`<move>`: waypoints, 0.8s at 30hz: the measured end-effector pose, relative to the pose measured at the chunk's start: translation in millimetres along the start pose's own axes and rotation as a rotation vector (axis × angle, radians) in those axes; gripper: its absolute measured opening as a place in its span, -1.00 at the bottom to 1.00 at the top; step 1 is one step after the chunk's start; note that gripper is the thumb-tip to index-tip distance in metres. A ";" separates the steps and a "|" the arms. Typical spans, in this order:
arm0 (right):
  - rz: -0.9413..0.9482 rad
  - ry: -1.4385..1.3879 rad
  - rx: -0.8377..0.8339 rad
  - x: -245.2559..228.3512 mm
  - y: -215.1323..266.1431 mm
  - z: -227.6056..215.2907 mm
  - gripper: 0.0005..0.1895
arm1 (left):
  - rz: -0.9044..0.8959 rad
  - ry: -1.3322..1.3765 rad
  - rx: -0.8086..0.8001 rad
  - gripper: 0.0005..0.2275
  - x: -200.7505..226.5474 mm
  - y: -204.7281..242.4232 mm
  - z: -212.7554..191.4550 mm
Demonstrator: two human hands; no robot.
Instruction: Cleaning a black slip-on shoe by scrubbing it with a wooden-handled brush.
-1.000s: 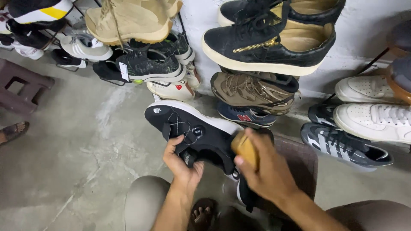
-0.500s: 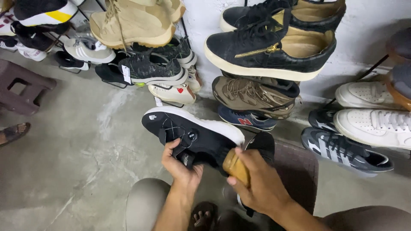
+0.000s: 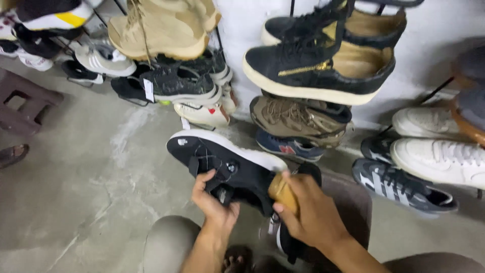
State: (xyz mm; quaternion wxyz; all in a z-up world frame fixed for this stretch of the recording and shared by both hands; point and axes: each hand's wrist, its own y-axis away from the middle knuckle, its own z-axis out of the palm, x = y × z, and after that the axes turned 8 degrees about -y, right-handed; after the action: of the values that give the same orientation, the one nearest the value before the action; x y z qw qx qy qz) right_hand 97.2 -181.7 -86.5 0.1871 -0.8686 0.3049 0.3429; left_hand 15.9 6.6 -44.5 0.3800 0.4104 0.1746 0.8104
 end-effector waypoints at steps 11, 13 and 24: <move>0.085 -0.019 -0.109 -25.7 -9.7 -21.6 -0.25 | -0.014 -0.066 0.017 -0.81 -15.0 -15.5 -12.3; 0.157 -0.003 -0.129 -24.4 -16.5 -27.7 -0.25 | -0.025 -0.071 0.024 -0.84 -18.6 -17.4 -14.4; 0.136 -0.214 -0.034 -15.3 -23.0 -37.6 -0.30 | 0.142 -0.213 -0.090 -0.72 -38.2 -21.2 -20.4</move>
State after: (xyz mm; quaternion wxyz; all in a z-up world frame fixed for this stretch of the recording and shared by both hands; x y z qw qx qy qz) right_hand 121.6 -178.5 -46.8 0.1800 -0.8076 0.3353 0.4506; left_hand 24.0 -8.1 -89.8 0.3561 0.4880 0.0671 0.7941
